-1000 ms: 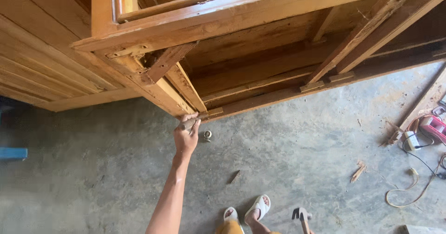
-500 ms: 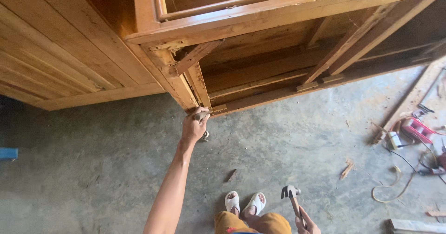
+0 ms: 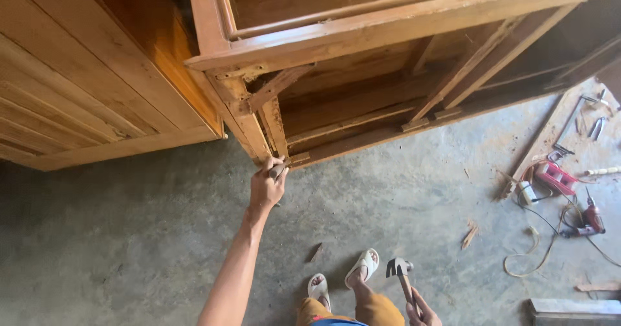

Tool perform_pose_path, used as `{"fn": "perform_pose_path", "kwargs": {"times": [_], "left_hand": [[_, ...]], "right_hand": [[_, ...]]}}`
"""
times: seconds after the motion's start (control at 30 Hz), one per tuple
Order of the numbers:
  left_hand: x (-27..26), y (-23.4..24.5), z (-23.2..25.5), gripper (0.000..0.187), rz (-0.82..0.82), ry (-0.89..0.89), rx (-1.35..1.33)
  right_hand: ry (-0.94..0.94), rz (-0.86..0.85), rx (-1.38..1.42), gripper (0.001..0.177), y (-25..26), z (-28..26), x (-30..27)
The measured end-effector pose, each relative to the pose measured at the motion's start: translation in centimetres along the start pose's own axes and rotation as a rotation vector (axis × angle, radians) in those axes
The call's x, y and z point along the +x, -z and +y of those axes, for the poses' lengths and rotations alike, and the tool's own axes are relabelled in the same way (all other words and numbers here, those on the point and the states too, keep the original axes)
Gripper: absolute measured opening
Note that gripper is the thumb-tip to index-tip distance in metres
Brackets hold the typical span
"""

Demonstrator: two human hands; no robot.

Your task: The person uses a hammer to drive nails into the corner joint of a wooden cabinet frame. They repeatedly strike the nail head with the hammer while holding the nail in place with their left hand.

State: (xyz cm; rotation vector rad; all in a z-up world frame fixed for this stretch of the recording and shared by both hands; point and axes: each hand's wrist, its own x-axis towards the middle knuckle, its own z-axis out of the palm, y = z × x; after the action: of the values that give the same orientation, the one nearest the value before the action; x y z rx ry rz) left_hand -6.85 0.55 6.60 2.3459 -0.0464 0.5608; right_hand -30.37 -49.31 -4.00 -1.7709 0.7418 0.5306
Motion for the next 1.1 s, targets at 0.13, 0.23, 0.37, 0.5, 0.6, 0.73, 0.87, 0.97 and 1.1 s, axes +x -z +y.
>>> {"fn": "perform_pose_path", "kwargs": {"times": [0.13, 0.23, 0.37, 0.5, 0.6, 0.73, 0.87, 0.97, 1.1], "left_hand": [[-0.2, -0.2, -1.0, 0.025, 0.030, 0.087, -0.048], [0.4, 0.4, -0.5, 0.024, 0.062, -0.015, 0.084], [0.2, 0.6, -0.6, 0.025, 0.012, 0.092, 0.093], [0.0, 0.4, -1.3, 0.026, 0.034, 0.040, 0.140], [0.5, 1.1, -0.6, 0.023, -0.014, 0.053, 0.096], [0.0, 0.2, -1.9, 0.020, -0.011, 0.080, 0.103], [-0.2, 0.1, -1.7, 0.020, -0.008, 0.052, 0.115], [0.0, -0.2, -2.1, 0.022, -0.024, 0.041, 0.112], [0.4, 0.0, -2.0, 0.019, -0.025, 0.057, 0.113]], "right_hand": [[0.012, 0.037, -0.135, 0.054, 0.9, -1.4, 0.8], [-0.045, 0.047, -0.376, 0.057, 1.2, -1.9, 1.9], [-0.043, 0.058, -0.430, 0.057, 1.1, -1.7, 2.7], [-0.118, 0.002, -0.462, 0.059, 0.2, -3.3, 2.5], [-0.097, -0.031, -0.419, 0.058, -0.3, -2.6, 3.4], [-0.141, -0.079, -0.483, 0.061, -0.4, -4.8, 2.2], [-0.165, -0.125, -0.454, 0.063, -0.7, -6.3, 1.9], [-0.210, -0.115, -0.508, 0.062, -0.9, -7.4, 1.5], [-0.143, -0.104, -0.519, 0.060, -0.7, -4.7, 2.9]]}}
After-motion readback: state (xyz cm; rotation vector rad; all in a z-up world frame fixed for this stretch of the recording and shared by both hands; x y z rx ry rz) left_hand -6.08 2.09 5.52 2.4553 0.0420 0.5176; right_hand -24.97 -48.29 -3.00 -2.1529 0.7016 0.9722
